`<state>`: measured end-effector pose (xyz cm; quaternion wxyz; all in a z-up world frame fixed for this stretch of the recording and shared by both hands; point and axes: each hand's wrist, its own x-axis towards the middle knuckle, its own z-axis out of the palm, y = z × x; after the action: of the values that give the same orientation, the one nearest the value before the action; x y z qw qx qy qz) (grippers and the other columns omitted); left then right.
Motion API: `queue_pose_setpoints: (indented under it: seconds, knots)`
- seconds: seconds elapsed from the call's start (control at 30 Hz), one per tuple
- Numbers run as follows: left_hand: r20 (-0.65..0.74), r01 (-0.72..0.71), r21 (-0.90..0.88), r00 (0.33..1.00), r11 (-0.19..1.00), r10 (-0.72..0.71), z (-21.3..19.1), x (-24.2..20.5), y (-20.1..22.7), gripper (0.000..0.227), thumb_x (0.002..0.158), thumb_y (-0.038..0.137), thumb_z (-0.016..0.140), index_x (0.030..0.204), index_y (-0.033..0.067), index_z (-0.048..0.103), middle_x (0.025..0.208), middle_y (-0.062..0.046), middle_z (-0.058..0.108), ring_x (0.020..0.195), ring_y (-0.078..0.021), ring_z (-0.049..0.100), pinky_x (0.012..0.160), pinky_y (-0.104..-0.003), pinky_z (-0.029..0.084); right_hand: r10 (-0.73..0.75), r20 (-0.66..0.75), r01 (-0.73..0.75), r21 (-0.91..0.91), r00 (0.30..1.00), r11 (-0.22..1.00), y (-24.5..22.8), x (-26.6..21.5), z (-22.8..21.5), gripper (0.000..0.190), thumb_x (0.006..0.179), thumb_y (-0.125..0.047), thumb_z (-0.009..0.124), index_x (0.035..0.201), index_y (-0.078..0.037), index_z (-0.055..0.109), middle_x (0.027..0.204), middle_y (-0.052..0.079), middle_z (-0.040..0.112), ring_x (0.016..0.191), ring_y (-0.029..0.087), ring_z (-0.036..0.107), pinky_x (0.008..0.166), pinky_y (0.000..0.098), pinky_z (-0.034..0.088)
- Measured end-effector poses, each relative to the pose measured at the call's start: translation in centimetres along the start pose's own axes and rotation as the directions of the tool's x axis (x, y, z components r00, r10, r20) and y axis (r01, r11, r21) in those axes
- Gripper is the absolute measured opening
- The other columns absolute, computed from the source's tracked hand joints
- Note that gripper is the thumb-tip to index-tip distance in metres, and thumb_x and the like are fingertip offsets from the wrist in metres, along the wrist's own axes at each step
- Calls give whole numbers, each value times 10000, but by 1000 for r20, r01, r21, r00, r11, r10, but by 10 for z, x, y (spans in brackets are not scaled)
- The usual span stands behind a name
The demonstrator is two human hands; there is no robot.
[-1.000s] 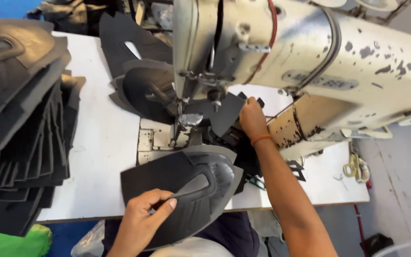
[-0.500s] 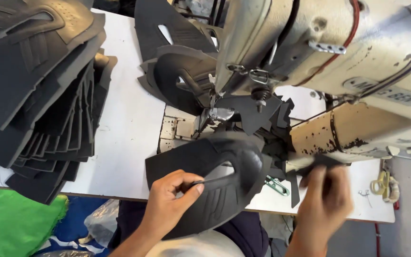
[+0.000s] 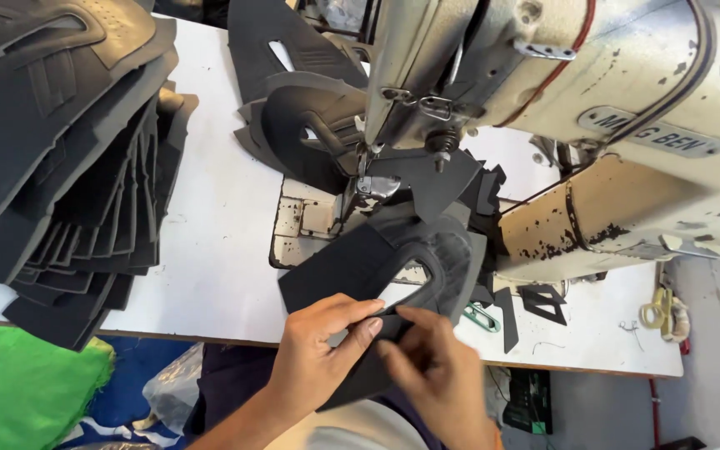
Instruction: The person sews black rubber-like material pieces using a sewing machine. They repeatedly pick up a main piece, attach a smaller strip to it, and feed the assembly through the machine to stitch them together. The person handles the materials by hand, aligning them before sewing.
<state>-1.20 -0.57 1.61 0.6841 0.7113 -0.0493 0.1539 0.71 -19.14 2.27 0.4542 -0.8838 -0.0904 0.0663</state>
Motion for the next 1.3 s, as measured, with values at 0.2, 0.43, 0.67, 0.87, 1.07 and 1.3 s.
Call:
queue_pose_setpoints:
  seconds: [0.2, 0.43, 0.67, 0.87, 1.07, 1.3]
  knots:
    - [68, 1, 25, 998, 1000, -3, -3, 1, 11, 211, 925, 29, 744, 1133, -6, 759, 848, -67, 713, 624, -96, 599, 524, -231, 459, -601, 222, 639, -219, 768, 737, -55, 39, -56, 420, 796, -181, 795, 1147, -15, 635, 1065, 163, 686, 1106, 342, 632, 1060, 552, 370]
    - [34, 60, 131, 997, 990, -65, 2, 0, 23, 207, 887, 72, 776, 1082, 4, 768, 780, -67, 689, 570, -122, 570, 503, -255, 457, -384, 242, 415, -93, 891, 905, -38, 33, -63, 273, 765, -116, 838, 1007, -38, 737, 926, 82, 730, 911, 263, 656, 818, 370, 522]
    - [114, 109, 88, 986, 990, -119, -6, -6, 29, 195, 851, 132, 831, 1001, 20, 777, 739, -59, 682, 574, -140, 606, 504, -273, 468, -483, 89, 487, -23, 871, 873, -34, 25, -67, 231, 707, -53, 853, 898, -28, 725, 823, 42, 674, 867, 217, 666, 780, 328, 521]
    - [198, 132, -16, 972, 991, -126, -10, -6, 34, 155, 911, 107, 774, 1043, 28, 794, 772, -44, 705, 577, -97, 602, 503, -245, 456, -521, 49, 520, 28, 852, 854, -33, 20, -66, 219, 702, -45, 858, 886, -20, 742, 775, 17, 673, 776, 186, 650, 825, 350, 504]
    - [272, 278, -87, 930, 957, -246, -8, 1, 37, 175, 899, 104, 763, 1045, 15, 801, 782, -26, 715, 605, -65, 606, 518, -225, 460, -542, 28, 540, 54, 840, 840, -28, 20, -64, 231, 693, -60, 864, 897, -21, 764, 762, 9, 665, 738, 164, 626, 820, 350, 494]
    - [298, 370, -237, 908, 898, -295, -4, 0, 18, 158, 909, 111, 786, 996, -17, 814, 749, -17, 665, 649, -45, 563, 568, -211, 436, -447, 52, 429, 202, 893, 881, -33, 19, -68, 224, 776, -21, 786, 982, 45, 732, 866, 87, 706, 880, 240, 656, 894, 390, 509]
